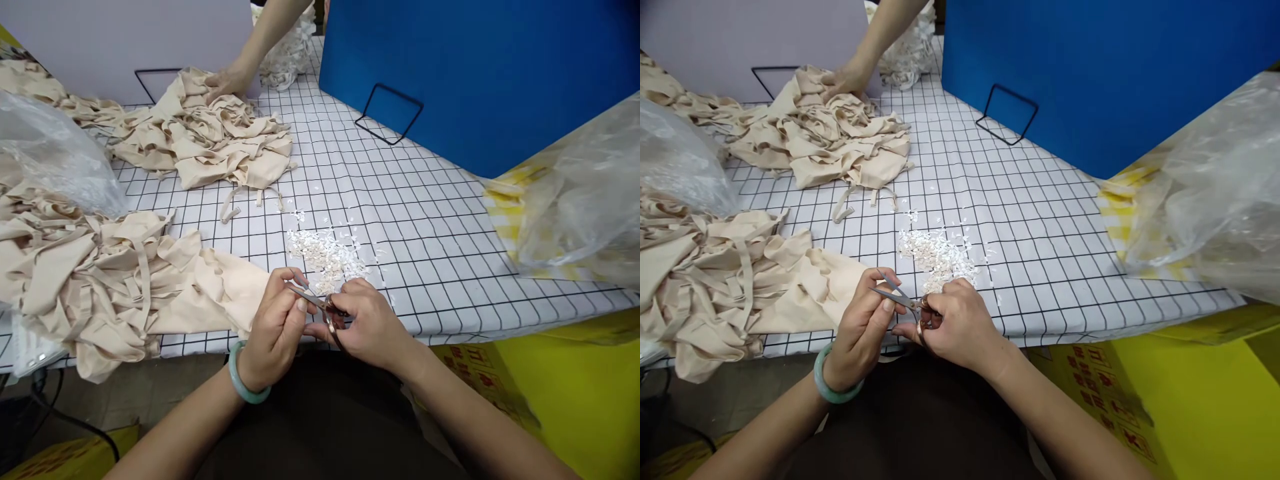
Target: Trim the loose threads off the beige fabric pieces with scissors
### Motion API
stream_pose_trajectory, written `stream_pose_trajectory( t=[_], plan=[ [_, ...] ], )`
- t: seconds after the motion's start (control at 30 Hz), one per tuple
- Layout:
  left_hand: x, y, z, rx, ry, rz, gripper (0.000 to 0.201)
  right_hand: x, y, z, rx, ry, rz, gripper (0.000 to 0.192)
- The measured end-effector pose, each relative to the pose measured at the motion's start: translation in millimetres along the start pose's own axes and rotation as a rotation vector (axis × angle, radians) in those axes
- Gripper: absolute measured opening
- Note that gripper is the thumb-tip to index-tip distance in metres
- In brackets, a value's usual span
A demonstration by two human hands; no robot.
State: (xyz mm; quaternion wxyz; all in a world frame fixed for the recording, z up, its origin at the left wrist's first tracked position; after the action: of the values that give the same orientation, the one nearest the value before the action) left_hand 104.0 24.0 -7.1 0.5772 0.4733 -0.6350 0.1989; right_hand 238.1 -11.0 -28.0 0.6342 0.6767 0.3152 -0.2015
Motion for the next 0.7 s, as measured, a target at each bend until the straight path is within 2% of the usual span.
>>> stream_pose_trajectory(
  t=[0.17, 0.27, 0.37, 0.47, 0.5, 0.57, 0.63, 0.7],
  plan=[
    [-2, -17.2, -11, -0.087, -0.01, -0.012, 0.026, 19, 6, 15, 0.091, -0.07, 0.083, 0.06],
    [-7, -29.6, -17, -0.146, 0.006, -0.006, 0.027, 34, 8, 25, 0.15, -0.161, 0.091, 0.064],
    [-13, -36.7, -20, -0.166, 0.046, 0.034, 0.027, 52, 5, 34, 0.129, -0.329, -0.062, 0.064],
    [-17, -35.4, -20, -0.16, 0.112, 0.068, 0.03, 66, 5, 43, 0.131, -0.505, -0.338, 0.054],
    [-17, -33.4, -20, -0.166, 0.142, 0.08, 0.031, 65, 7, 42, 0.153, -0.512, -0.433, 0.048],
    [-10, -27.4, -24, -0.194, 0.166, 0.111, 0.032, 55, 9, 31, 0.176, -0.418, -0.618, 0.048],
    [3, -17.8, -32, -0.242, 0.135, 0.123, 0.032, 36, 7, 11, 0.14, -0.279, -0.773, 0.059],
    [19, -2.7, -43, -0.281, 0.073, 0.077, 0.029, 17, 1, -13, 0.089, -0.213, -0.848, 0.054]
  ],
)
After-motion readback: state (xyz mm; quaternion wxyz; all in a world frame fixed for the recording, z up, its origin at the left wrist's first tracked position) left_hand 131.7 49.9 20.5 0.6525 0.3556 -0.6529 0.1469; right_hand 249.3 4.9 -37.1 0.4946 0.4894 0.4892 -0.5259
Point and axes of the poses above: each hand's wrist, its own z-axis away from the middle knuckle, its own y-axis out of the back of the hand, x = y × z, the point moved 7 cm from there along -z, towards the middle knuckle, and after that the axes turned 4 degrees about y, right-handed, at the moved point
